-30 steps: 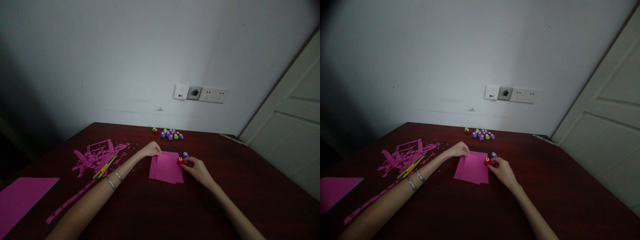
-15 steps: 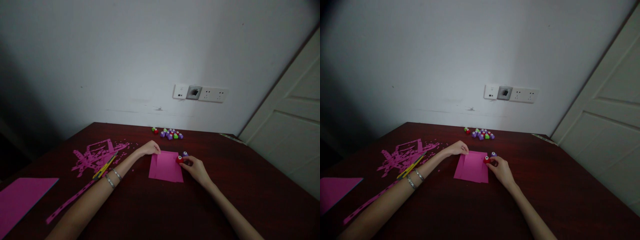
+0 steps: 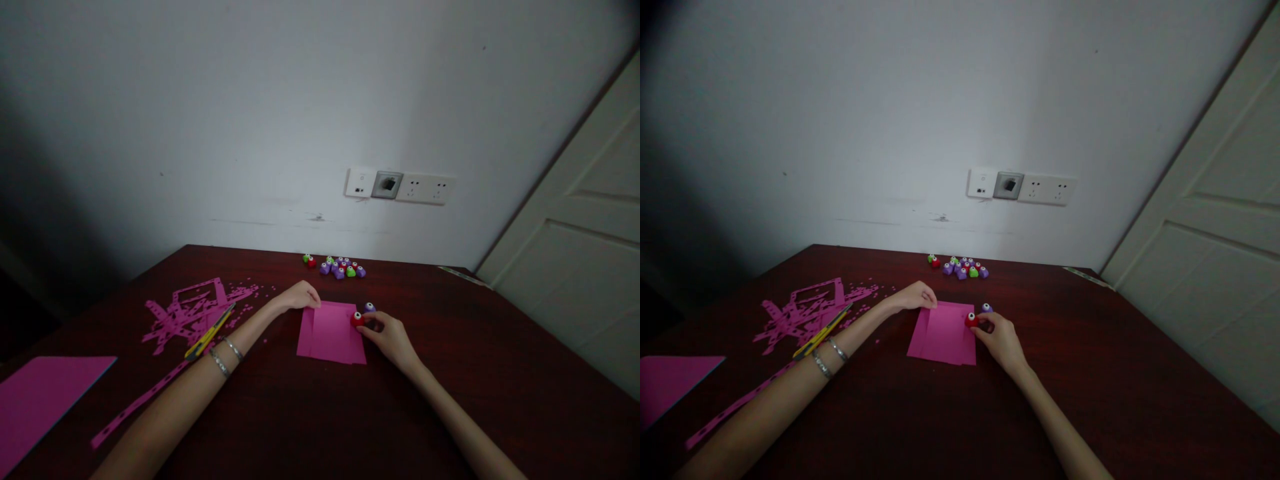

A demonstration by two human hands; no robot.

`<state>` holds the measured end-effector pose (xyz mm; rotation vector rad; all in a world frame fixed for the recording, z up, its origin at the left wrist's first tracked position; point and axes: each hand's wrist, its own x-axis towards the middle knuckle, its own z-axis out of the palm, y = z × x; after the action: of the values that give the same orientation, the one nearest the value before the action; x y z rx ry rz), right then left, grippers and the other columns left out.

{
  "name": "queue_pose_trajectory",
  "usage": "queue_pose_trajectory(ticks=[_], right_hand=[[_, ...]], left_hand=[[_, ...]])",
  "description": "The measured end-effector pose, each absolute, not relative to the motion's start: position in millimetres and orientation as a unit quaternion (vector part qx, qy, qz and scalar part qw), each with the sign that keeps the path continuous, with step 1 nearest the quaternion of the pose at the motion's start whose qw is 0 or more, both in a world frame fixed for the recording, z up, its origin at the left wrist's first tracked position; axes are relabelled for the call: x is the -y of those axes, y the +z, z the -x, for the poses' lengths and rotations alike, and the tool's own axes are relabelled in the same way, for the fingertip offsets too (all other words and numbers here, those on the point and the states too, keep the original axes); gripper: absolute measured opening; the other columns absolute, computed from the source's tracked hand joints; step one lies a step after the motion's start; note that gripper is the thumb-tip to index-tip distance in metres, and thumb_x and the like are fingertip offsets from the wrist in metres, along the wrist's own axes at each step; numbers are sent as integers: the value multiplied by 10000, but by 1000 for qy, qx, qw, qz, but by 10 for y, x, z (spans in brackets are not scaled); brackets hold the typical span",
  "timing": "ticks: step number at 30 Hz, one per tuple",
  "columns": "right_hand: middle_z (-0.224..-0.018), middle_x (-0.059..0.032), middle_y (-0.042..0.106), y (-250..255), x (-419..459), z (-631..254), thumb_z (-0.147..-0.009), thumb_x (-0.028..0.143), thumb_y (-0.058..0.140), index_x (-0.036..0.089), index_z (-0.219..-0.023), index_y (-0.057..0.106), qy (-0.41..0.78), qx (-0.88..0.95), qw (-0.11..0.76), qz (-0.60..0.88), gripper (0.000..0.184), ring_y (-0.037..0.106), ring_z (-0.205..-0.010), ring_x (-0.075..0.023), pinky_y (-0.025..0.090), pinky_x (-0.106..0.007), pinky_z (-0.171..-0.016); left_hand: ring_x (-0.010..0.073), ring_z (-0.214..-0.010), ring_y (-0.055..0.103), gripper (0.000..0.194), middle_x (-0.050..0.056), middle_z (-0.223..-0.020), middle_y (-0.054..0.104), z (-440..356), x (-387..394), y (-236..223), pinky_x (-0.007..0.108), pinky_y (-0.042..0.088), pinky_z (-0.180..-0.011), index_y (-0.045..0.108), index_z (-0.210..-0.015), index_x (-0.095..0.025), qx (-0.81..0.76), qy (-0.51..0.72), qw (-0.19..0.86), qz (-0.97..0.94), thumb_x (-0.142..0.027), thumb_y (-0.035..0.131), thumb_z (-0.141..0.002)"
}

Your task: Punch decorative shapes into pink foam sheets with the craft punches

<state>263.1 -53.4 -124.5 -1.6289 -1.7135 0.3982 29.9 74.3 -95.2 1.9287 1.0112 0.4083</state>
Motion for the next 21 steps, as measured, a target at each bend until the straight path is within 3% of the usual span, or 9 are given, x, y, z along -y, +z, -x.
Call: queue_pose_trajectory(ticks=[21], right_hand=[[-773, -36, 652, -1283, 523, -2639, -701, 375, 618, 188, -907, 676, 159, 680, 351, 624, 285, 516, -618, -151, 417, -264, -585]], left_hand=[[150, -687, 607, 148, 35, -665, 684, -294, -759, -998, 257, 448, -679, 710, -695, -135, -418, 170, 433, -780, -203, 643, -583]])
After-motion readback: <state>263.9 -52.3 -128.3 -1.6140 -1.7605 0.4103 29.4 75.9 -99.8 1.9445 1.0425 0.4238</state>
